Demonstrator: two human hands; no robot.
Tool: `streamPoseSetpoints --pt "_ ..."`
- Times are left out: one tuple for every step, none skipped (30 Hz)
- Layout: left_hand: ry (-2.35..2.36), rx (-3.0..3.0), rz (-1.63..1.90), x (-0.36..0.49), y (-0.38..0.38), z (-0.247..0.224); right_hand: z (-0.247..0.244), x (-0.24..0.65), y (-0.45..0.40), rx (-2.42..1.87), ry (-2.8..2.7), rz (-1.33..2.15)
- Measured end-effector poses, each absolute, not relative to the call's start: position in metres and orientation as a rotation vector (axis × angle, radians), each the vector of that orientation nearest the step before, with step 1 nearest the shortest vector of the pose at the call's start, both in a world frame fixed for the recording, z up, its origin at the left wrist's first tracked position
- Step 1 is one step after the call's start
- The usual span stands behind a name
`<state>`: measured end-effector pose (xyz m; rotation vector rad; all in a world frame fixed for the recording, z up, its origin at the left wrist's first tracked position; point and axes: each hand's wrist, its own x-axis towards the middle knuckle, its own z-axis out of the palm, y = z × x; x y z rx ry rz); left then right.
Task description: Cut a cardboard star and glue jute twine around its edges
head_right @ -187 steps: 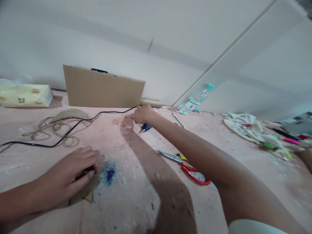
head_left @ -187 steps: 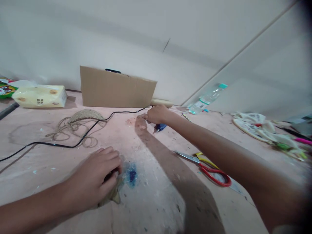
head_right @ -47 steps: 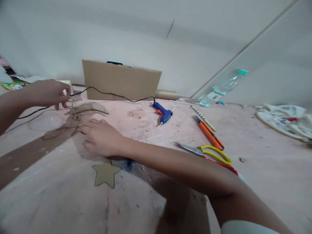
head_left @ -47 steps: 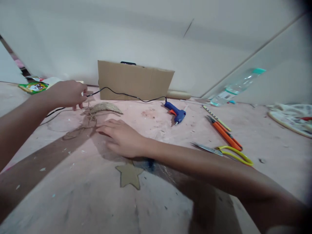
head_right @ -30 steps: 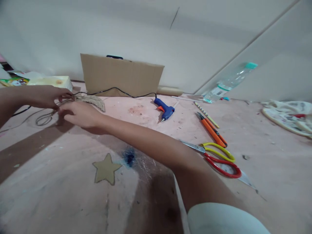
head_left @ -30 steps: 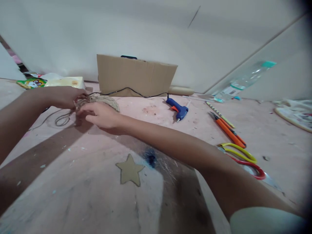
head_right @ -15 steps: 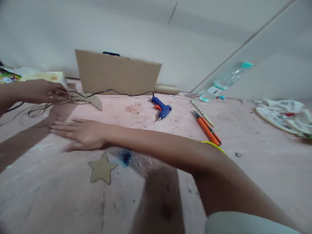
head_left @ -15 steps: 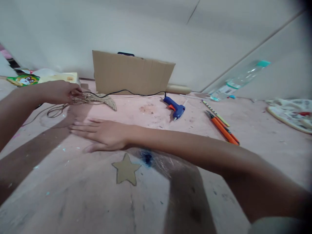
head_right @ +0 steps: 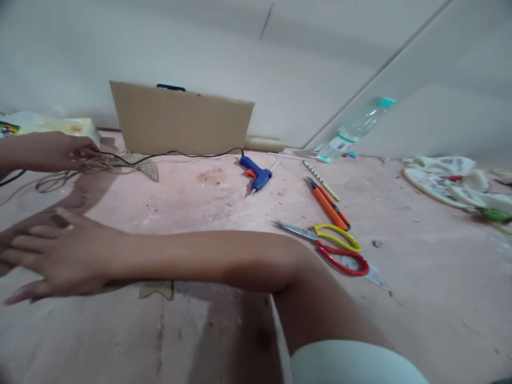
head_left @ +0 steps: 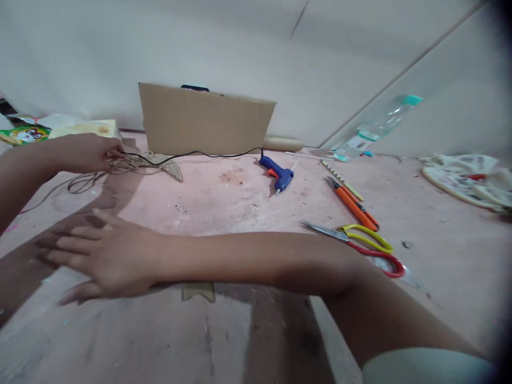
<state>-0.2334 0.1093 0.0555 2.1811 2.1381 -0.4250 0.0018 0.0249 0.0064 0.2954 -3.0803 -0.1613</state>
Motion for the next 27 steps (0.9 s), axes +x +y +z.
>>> streamPoseSetpoints --pt "2.136 2.164 -0.443 -0.232 0.109 0.056 0.005 -0.005 0.017 0.290 -3.095 -0.150" --pt "2.133 2.145 -0.465 -0.232 0.109 0.057 0.004 -0.008 0.014 0.274 -3.114 -0.131" --pt "2.131 2.128 -0.485 -0.231 0.110 0.058 0.002 -0.006 0.015 0.232 -3.121 -0.106" --pt "2.134 2.118 -0.496 -0.230 0.110 0.058 0.000 0.000 0.020 0.165 -3.131 -0.063" --pt "2.138 2.111 -0.505 -0.230 0.110 0.059 -0.002 0.009 0.028 0.083 -3.128 -0.031" --pt "2.142 2.105 -0.512 -0.229 0.110 0.059 -0.003 0.022 0.039 -0.029 -3.128 0.032" --pt "2.148 2.099 -0.519 -0.229 0.110 0.059 -0.005 0.038 0.051 -0.164 -3.143 0.132" --pt "2.152 2.095 -0.525 -0.228 0.110 0.059 -0.006 0.054 0.062 -0.240 -3.143 0.163" --pt "2.156 2.092 -0.531 -0.228 0.109 0.059 -0.006 0.071 0.073 -0.301 -3.136 0.172" --pt "2.160 2.089 -0.535 -0.227 0.109 0.059 -0.007 0.086 0.082 -0.358 -3.125 0.181" --pt "2.165 2.086 -0.538 -0.226 0.108 0.059 -0.007 0.100 0.090 -0.406 -3.113 0.190" --pt "2.172 2.080 -0.542 -0.225 0.108 0.059 -0.006 0.110 0.095 -0.437 -3.108 0.198" --pt "2.181 2.074 -0.545 -0.225 0.107 0.059 -0.006 0.117 0.097 -0.463 -3.100 0.205" --pt "2.190 2.067 -0.548 -0.224 0.107 0.059 -0.005 0.120 0.097 -0.478 -3.093 0.209" --pt "2.199 2.060 -0.552 -0.223 0.107 0.059 -0.004 0.119 0.094 -0.481 -3.088 0.212" --pt "2.208 2.054 -0.556 -0.222 0.107 0.059 -0.002 0.113 0.088 -0.470 -3.088 0.219" --pt "2.217 2.049 -0.561 -0.221 0.107 0.059 -0.001 0.105 0.079 -0.441 -3.087 0.220" --pt "2.224 2.045 -0.564 -0.221 0.107 0.059 0.001 0.093 0.069 -0.394 -3.093 0.221" --pt "2.228 2.043 -0.567 -0.220 0.107 0.059 0.002 0.080 0.057 -0.314 -3.102 0.223" --pt "2.230 2.043 -0.567 -0.220 0.108 0.059 0.003 0.065 0.044 -0.232 -3.087 0.177" --pt "2.228 2.045 -0.566 -0.220 0.108 0.059 0.004 0.051 0.031 -0.135 -3.083 0.112" --pt "2.226 2.046 -0.564 -0.221 0.108 0.059 0.004 0.037 0.019 -0.063 -3.087 0.033" --pt "2.226 2.046 -0.561 -0.221 0.108 0.059 0.003 0.025 0.009 -0.008 -3.099 -0.038" --pt "2.226 2.045 -0.558 -0.222 0.108 0.059 0.001 0.015 0.003 0.017 -3.104 -0.080" --pt "2.228 2.044 -0.556 -0.222 0.108 0.059 0.000 0.007 0.000 -0.025 -3.109 -0.100" --pt "2.231 2.044 -0.554 -0.223 0.108 0.058 -0.002 0.003 0.001 -0.060 -3.104 -0.087" --pt "2.231 2.049 -0.550 -0.224 0.108 0.058 -0.005 0.002 0.006 -0.109 -3.096 -0.053"
